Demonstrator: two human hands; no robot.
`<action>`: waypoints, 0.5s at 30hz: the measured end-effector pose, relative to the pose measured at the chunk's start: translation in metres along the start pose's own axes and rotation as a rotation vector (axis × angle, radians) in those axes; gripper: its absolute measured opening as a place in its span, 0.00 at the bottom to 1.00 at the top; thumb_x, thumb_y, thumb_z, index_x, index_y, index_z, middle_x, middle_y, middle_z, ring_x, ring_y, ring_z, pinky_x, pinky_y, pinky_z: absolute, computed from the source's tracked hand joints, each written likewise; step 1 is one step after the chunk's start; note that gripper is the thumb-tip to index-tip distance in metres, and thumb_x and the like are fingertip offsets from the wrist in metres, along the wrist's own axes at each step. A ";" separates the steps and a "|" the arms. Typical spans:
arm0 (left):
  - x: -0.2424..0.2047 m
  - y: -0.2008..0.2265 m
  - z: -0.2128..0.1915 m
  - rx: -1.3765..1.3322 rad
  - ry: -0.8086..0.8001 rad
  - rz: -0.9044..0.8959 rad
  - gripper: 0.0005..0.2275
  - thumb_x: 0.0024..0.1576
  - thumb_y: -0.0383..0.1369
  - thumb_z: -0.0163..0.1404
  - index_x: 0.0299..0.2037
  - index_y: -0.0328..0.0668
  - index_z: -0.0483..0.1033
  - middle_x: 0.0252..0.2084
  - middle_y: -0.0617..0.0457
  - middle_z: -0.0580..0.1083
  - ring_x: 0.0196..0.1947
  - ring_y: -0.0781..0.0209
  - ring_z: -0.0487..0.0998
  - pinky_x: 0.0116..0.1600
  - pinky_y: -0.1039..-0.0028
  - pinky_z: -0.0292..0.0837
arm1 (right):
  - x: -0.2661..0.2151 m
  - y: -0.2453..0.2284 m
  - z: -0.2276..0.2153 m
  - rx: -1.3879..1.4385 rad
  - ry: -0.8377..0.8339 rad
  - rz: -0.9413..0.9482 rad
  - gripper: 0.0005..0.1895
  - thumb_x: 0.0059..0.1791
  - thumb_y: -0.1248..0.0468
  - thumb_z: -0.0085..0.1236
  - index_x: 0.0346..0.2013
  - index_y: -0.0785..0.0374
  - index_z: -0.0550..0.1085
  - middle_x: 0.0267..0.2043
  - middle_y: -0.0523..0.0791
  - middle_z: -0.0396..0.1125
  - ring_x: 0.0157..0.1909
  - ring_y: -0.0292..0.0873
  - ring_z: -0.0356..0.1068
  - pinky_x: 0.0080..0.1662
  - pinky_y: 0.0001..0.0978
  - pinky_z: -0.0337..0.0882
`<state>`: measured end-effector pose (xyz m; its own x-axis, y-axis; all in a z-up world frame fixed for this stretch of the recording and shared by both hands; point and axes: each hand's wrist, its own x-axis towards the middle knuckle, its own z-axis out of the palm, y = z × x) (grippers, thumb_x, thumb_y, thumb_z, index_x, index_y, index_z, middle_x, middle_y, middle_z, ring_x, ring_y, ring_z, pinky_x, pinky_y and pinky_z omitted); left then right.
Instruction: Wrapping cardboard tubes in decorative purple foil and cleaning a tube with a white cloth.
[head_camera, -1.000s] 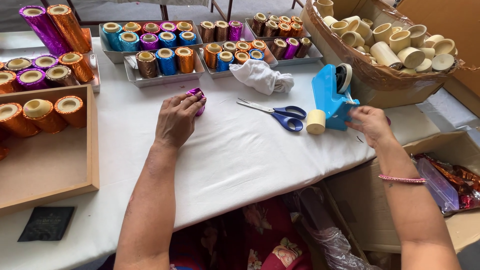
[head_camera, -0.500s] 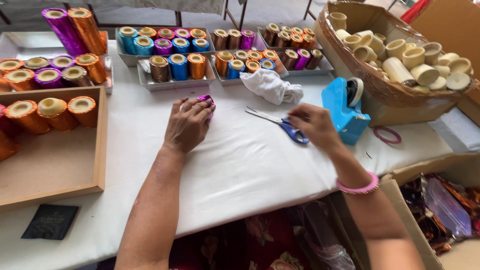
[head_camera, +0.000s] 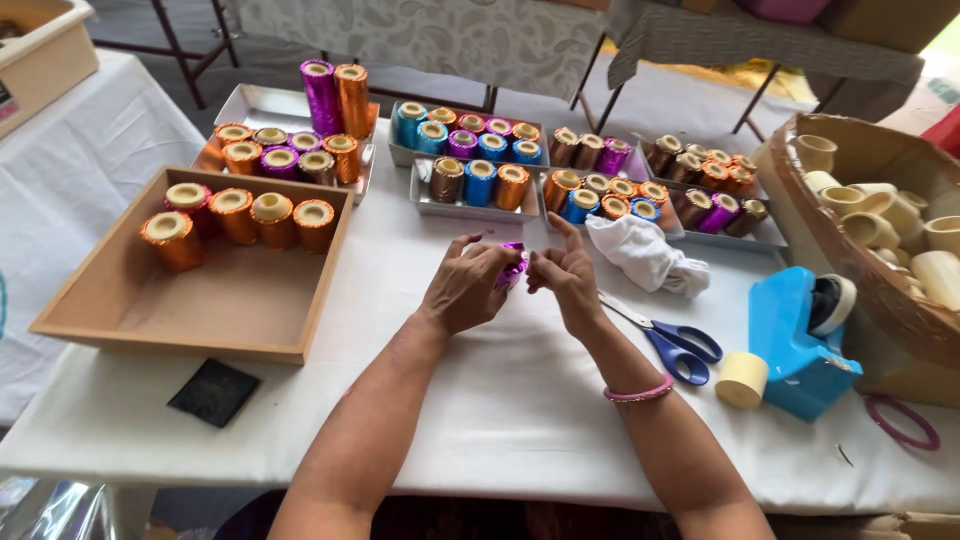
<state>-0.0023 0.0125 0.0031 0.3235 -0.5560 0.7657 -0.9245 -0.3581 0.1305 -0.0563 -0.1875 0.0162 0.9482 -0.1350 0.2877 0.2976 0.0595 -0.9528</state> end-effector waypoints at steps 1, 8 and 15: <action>-0.003 -0.001 0.001 0.005 -0.005 -0.009 0.16 0.53 0.30 0.58 0.52 0.43 0.71 0.45 0.50 0.78 0.49 0.54 0.79 0.67 0.53 0.62 | -0.001 0.002 0.001 0.006 -0.007 0.007 0.38 0.51 0.70 0.52 0.74 0.64 0.51 0.31 0.45 0.69 0.30 0.37 0.69 0.35 0.30 0.74; 0.000 0.001 0.001 -0.102 0.015 -0.063 0.23 0.52 0.27 0.59 0.53 0.43 0.60 0.38 0.50 0.79 0.43 0.51 0.82 0.67 0.53 0.63 | 0.001 0.008 -0.002 -0.021 -0.008 0.081 0.39 0.51 0.69 0.55 0.73 0.65 0.47 0.29 0.44 0.69 0.29 0.36 0.69 0.32 0.29 0.72; 0.001 0.005 -0.005 -0.106 0.049 -0.032 0.27 0.52 0.27 0.59 0.60 0.44 0.59 0.47 0.48 0.77 0.50 0.50 0.80 0.67 0.55 0.64 | 0.000 0.014 0.003 -0.133 -0.031 0.059 0.39 0.52 0.67 0.57 0.72 0.66 0.48 0.29 0.44 0.68 0.28 0.34 0.68 0.31 0.26 0.72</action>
<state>-0.0076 0.0139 0.0074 0.3455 -0.5076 0.7893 -0.9308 -0.2921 0.2196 -0.0520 -0.1838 0.0026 0.9671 -0.1046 0.2317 0.2258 -0.0654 -0.9720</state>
